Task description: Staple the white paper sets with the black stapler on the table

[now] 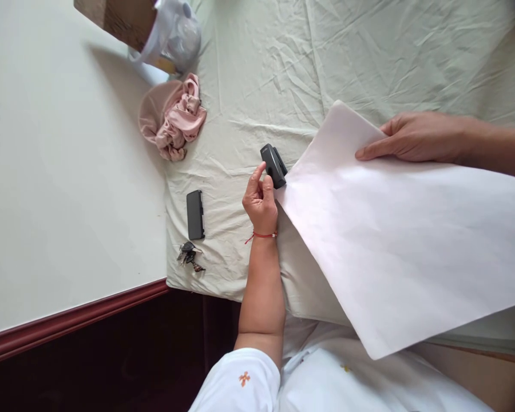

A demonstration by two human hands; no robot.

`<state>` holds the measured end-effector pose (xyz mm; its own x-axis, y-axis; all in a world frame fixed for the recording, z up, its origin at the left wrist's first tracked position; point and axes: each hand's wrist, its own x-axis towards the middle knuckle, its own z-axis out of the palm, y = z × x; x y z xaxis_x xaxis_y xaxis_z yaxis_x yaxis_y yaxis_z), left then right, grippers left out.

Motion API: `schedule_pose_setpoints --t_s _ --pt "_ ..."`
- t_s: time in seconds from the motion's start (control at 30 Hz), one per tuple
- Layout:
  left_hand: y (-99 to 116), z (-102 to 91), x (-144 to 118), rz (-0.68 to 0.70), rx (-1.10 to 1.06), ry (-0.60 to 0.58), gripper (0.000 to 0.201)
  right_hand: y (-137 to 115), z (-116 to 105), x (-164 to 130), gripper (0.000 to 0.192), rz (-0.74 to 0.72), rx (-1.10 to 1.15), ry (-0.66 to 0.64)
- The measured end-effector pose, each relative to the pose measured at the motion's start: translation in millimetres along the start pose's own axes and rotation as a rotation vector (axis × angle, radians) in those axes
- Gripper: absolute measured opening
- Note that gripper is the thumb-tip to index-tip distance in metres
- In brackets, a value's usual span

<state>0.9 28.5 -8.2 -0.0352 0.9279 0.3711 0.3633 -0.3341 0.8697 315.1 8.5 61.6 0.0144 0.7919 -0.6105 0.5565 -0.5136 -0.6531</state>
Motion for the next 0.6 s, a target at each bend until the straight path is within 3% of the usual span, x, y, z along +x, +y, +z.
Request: schedule_pose_setpoints --t_s 0.13,0.3,0.6 --pt "-6 -4.6 5 0.082 0.038 0.067 0.037 -1 0 1 0.043 0.004 -0.015 0.013" --pt "-12 -9.2 8 0.109 0.043 -0.05 0.031 5 -2 5 0.052 0.035 -0.151 0.056" --pt "-17 -8.1 8 0.104 0.051 -0.053 0.034 5 -5 6 0.048 0.058 -0.176 0.033"
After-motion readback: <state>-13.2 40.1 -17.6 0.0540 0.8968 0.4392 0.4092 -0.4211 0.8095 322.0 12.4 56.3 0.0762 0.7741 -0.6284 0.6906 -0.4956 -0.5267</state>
